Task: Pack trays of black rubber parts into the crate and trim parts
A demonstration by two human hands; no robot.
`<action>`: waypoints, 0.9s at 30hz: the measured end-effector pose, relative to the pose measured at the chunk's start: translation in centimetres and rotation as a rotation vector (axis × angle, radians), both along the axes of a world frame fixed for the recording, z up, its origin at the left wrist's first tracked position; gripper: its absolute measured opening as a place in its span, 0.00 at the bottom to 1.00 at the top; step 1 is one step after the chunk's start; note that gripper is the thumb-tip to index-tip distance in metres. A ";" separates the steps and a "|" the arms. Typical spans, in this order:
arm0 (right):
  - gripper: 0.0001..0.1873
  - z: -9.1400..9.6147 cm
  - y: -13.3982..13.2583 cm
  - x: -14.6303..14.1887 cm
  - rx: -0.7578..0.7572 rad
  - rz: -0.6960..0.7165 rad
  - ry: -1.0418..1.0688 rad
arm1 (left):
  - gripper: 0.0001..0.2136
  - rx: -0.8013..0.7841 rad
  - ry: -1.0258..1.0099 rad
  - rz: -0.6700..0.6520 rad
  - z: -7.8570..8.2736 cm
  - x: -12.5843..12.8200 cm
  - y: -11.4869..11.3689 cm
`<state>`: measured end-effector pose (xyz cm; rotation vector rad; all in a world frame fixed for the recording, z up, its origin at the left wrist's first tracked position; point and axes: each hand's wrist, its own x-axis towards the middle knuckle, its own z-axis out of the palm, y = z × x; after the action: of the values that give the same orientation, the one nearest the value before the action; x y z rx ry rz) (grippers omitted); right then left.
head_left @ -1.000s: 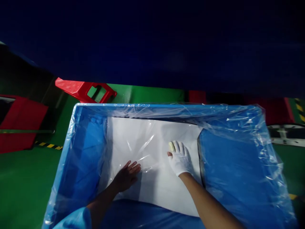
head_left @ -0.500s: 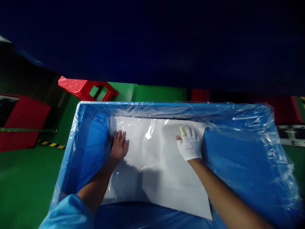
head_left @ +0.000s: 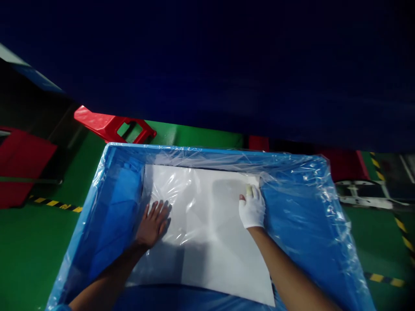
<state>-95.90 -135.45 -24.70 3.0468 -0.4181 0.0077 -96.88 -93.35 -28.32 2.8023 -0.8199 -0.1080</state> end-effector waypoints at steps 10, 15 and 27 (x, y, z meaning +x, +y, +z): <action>0.27 -4.2 1.8 -10.8 0.004 -0.108 0.081 | 0.22 -0.103 0.068 0.122 -6.3 -2.6 1.7; 0.27 -2.1 1.6 -9.0 0.111 -0.105 0.107 | 0.22 -0.194 0.282 0.214 -1.7 -1.7 0.0; 0.26 6.5 20.8 -12.8 0.429 0.338 0.838 | 0.13 -0.726 0.163 0.613 21.1 -5.9 11.4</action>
<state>-108.72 -114.63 -18.23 3.0620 0.1844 -1.4253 -102.76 -81.98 -7.24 2.1776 0.0725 0.0549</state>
